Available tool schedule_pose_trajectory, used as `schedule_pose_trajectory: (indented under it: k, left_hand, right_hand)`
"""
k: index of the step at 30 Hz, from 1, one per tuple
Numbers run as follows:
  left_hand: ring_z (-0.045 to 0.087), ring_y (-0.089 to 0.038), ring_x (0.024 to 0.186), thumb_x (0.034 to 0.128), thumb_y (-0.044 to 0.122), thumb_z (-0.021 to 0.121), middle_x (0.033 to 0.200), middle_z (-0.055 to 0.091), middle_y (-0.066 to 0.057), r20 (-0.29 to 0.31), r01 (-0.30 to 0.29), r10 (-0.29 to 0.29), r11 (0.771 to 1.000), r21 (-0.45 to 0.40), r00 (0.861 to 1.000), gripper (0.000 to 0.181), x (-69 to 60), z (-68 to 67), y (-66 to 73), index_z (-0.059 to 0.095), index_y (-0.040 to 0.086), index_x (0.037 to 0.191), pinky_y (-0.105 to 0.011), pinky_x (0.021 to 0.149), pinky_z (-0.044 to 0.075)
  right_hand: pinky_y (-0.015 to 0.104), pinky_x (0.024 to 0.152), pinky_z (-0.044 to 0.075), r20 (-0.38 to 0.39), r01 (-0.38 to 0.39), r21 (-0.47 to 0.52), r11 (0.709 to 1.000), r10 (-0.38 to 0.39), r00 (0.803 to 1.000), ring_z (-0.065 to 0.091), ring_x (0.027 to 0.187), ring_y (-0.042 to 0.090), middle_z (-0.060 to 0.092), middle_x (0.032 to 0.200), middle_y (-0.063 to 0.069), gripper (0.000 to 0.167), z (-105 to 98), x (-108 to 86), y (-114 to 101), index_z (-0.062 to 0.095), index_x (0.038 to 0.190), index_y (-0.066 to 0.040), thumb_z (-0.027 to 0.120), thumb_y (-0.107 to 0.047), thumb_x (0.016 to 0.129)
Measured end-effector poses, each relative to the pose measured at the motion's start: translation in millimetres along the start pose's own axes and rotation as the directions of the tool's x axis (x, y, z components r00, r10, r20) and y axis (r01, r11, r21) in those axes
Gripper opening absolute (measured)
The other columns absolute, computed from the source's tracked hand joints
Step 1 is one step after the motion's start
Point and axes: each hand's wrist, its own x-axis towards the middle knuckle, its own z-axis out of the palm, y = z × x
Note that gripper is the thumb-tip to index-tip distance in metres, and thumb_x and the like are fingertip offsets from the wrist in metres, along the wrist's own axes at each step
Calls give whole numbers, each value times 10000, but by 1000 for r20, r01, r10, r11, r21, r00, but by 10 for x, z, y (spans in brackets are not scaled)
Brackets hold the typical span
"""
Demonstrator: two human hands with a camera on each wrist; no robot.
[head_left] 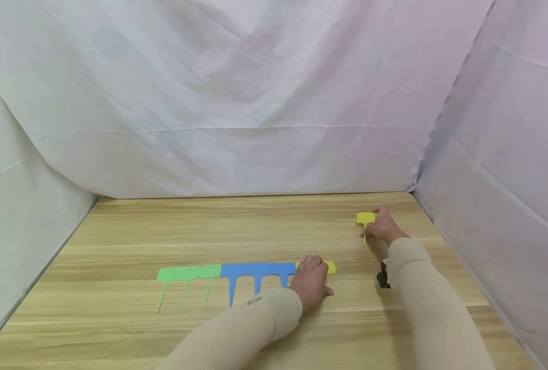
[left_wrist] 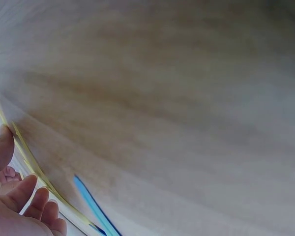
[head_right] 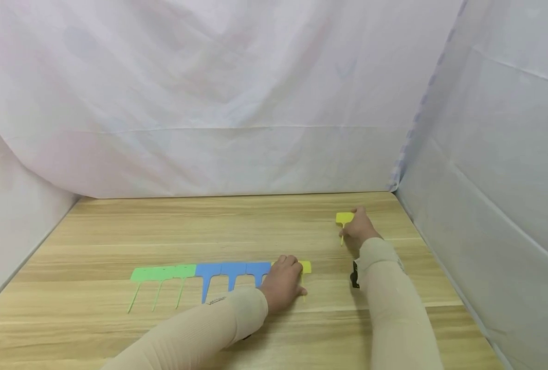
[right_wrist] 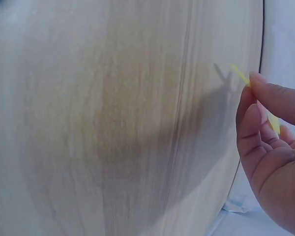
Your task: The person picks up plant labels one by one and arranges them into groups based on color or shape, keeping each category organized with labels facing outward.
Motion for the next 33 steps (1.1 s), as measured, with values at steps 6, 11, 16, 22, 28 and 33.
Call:
schedule_pose_trajectory:
  k: [6, 11, 16, 22, 28, 33]
  left_hand:
    - [408, -121, 904, 814, 509, 700, 988, 512, 45, 7, -2, 2, 1000, 15, 1000, 426, 19, -9, 1, 631, 140, 1014, -213, 828, 388]
    - [417, -120, 903, 816, 512, 697, 985, 520, 41, 5, -10, 10, 999, 33, 1000, 438, 22, -14, 3, 640, 135, 1032, -214, 834, 390]
    - [418, -116, 897, 814, 513, 695, 984, 525, 41, 1, -8, 8, 999, 44, 1000, 454, 24, -22, 7, 644, 132, 1056, -211, 831, 391]
    - [428, -122, 916, 810, 507, 704, 1000, 528, 34, 5, 2, -2, 999, 37, 1000, 474, 47, -18, 16, 648, 124, 1084, -217, 845, 398]
    - [437, -133, 945, 806, 496, 720, 1031, 533, 25, 4, 15, -15, 1000, 22, 1000, 480, 71, -22, 14, 650, 119, 1094, -222, 857, 410]
    - [421, -130, 924, 807, 493, 718, 1014, 522, 29, 12, 16, -17, 1000, 18, 1000, 466, 73, -28, 15, 649, 122, 1080, -219, 838, 405]
  right_hand:
    - [242, 630, 490, 12, -9, 47, 999, 9, 1000, 505, 886, 282, 365, 1220, 345, 811, -25, -11, -28, 95, 1416, 107, 638, 60, 816]
    - [243, 604, 495, -1, 24, 64, 998, -24, 1000, 517, 798, 214, 410, 1144, 306, 799, -21, -60, -67, 105, 1411, 109, 644, 87, 821]
    - [257, 598, 483, 13, 62, 84, 995, -63, 998, 487, 728, 151, 447, 957, 190, 807, -6, -135, -124, 96, 1395, 115, 660, 109, 817]
    - [299, 632, 492, 47, 87, 79, 993, -91, 995, 511, 732, 155, 488, 897, 157, 794, 3, -213, -139, 93, 1385, 100, 661, 103, 829]
    - [326, 653, 503, 57, 99, 56, 993, -102, 993, 540, 771, 177, 519, 927, 178, 798, 26, -253, -160, 115, 1397, 93, 673, 87, 827]
    - [310, 624, 497, 55, 110, 63, 992, -114, 992, 540, 762, 172, 519, 915, 171, 777, 69, -261, -143, 146, 1374, 88, 684, 94, 813]
